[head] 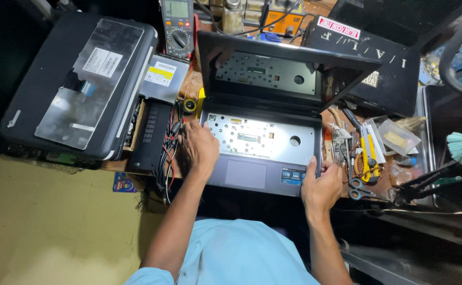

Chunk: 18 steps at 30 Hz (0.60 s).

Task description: The person is repairing a laptop by removing screws from the back panel using a screwdriver. They carefully unscrew multiple screws and place them aside, then remove the back panel to access the internal components.

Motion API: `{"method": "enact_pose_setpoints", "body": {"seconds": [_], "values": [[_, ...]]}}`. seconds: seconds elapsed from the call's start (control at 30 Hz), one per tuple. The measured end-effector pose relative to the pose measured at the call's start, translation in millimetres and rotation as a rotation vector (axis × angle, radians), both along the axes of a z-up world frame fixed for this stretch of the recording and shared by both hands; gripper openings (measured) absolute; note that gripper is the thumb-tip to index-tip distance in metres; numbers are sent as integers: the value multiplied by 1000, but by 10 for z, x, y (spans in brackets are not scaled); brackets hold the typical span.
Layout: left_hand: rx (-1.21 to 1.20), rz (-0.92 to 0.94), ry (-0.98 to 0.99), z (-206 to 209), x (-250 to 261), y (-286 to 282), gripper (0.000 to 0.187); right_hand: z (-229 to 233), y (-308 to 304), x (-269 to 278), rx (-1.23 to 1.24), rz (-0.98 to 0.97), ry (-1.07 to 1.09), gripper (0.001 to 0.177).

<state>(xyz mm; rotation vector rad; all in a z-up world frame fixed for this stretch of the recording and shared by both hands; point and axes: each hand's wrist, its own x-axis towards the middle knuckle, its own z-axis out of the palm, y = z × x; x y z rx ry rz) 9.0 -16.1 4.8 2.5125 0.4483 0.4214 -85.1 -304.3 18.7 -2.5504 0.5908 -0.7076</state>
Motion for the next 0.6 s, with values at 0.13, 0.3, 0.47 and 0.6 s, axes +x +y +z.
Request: {"method": "enact_pose_setpoints", "body": {"seconds": [0.13, 0.3, 0.47, 0.6], "values": [[9, 15, -12, 22, -6, 86, 31, 17, 38, 42, 42, 28, -70, 28], [-48, 3, 19, 185, -1, 147, 28, 46, 78, 154, 17, 61, -123, 28], [-9, -1, -50, 185, 31, 159, 24, 12, 141, 88, 89, 37, -1, 31], [8, -19, -42, 123, 42, 171, 25, 7, 141, 53, 70, 49, 34, 32]]}}
